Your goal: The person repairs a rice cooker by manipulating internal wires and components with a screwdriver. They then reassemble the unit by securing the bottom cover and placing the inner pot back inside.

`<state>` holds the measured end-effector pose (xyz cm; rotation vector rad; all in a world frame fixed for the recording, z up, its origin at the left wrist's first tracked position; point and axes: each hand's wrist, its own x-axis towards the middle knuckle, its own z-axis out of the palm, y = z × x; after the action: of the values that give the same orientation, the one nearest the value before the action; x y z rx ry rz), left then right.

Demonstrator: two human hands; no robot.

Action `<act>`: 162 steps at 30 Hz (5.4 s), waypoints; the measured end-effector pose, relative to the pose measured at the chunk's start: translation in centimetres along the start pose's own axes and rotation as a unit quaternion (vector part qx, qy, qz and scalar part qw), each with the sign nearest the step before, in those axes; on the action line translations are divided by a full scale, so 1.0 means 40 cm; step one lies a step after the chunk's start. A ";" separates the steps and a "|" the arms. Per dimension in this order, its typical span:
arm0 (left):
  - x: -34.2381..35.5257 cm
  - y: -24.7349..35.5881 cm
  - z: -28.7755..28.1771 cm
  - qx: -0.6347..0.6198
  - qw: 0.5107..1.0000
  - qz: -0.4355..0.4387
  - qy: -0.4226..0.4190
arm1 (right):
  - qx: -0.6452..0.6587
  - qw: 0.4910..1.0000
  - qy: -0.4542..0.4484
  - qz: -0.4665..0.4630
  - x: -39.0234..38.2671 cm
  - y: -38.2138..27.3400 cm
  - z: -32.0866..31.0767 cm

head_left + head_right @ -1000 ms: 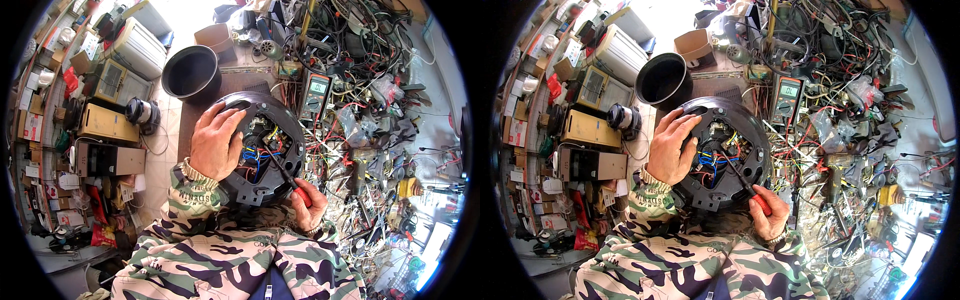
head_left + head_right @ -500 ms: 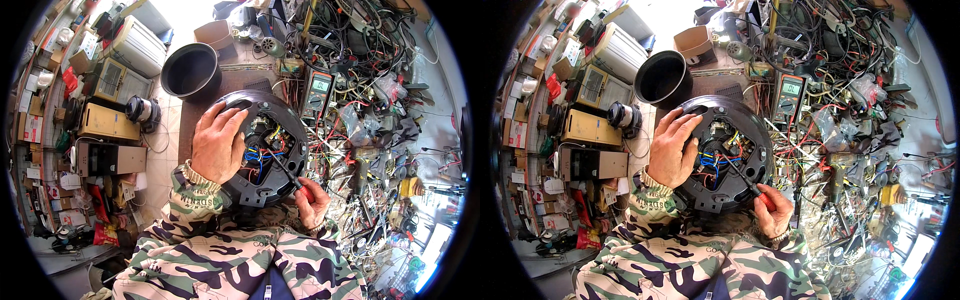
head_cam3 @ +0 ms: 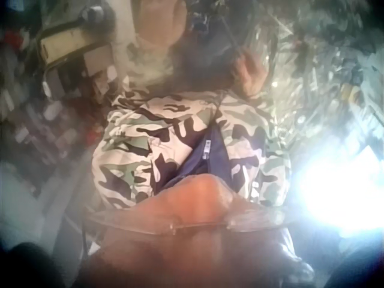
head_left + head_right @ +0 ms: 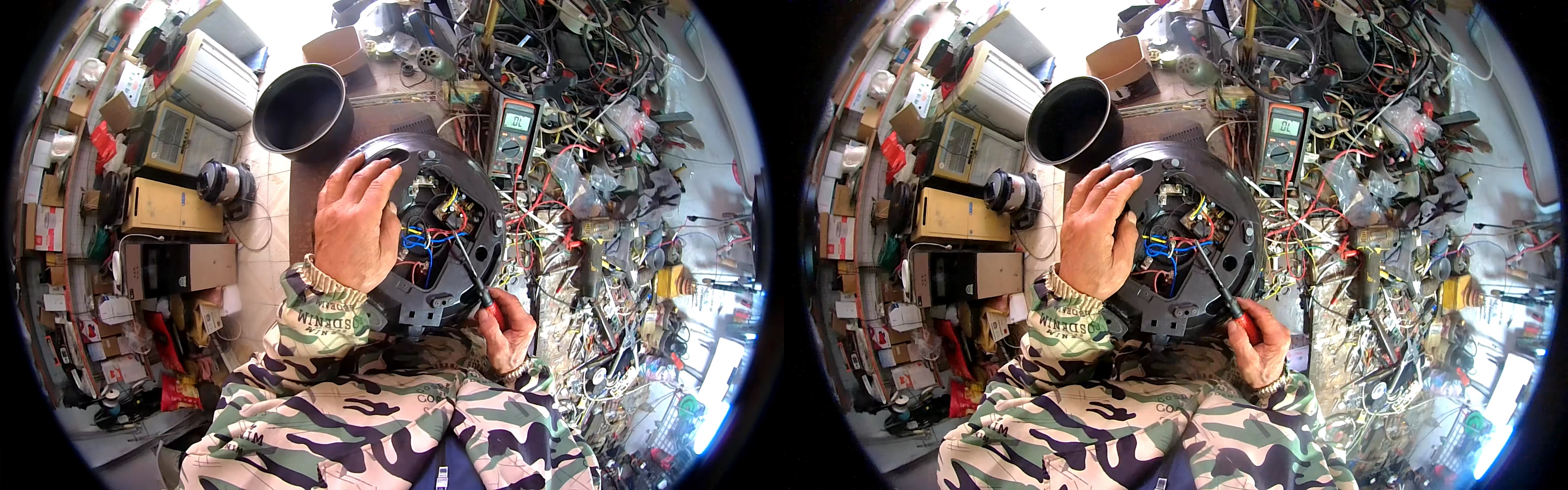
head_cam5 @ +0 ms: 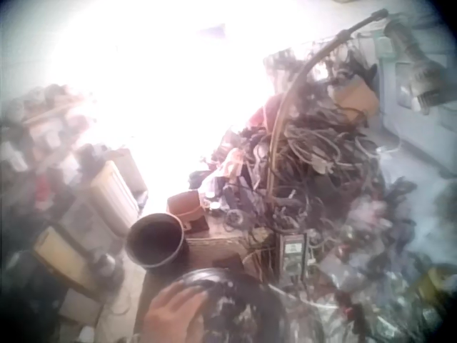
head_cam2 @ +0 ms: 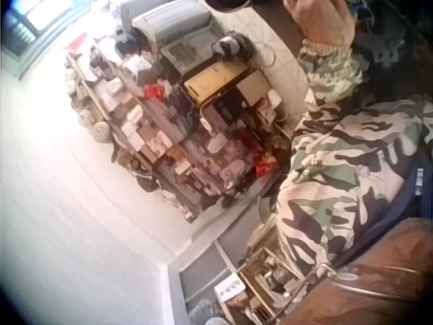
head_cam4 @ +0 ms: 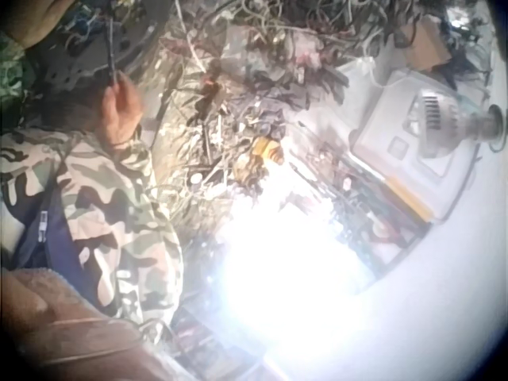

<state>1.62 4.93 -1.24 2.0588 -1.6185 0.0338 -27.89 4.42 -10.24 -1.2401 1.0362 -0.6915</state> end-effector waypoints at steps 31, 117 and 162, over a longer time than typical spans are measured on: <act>-0.026 -0.017 0.042 -0.028 0.997 0.031 0.060 | -0.090 0.981 0.169 -0.036 -0.167 0.025 0.115; -0.012 -0.003 -0.008 -0.035 0.999 0.013 0.004 | -0.144 0.985 0.087 0.029 -0.034 0.024 0.035; -0.020 -0.014 0.013 -0.006 0.999 0.011 0.030 | -0.076 0.995 0.071 0.000 -0.083 0.062 0.050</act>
<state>1.74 5.53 -2.16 2.0118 -1.6022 0.0939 -27.68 8.76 -11.82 -1.3355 1.2256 -0.7194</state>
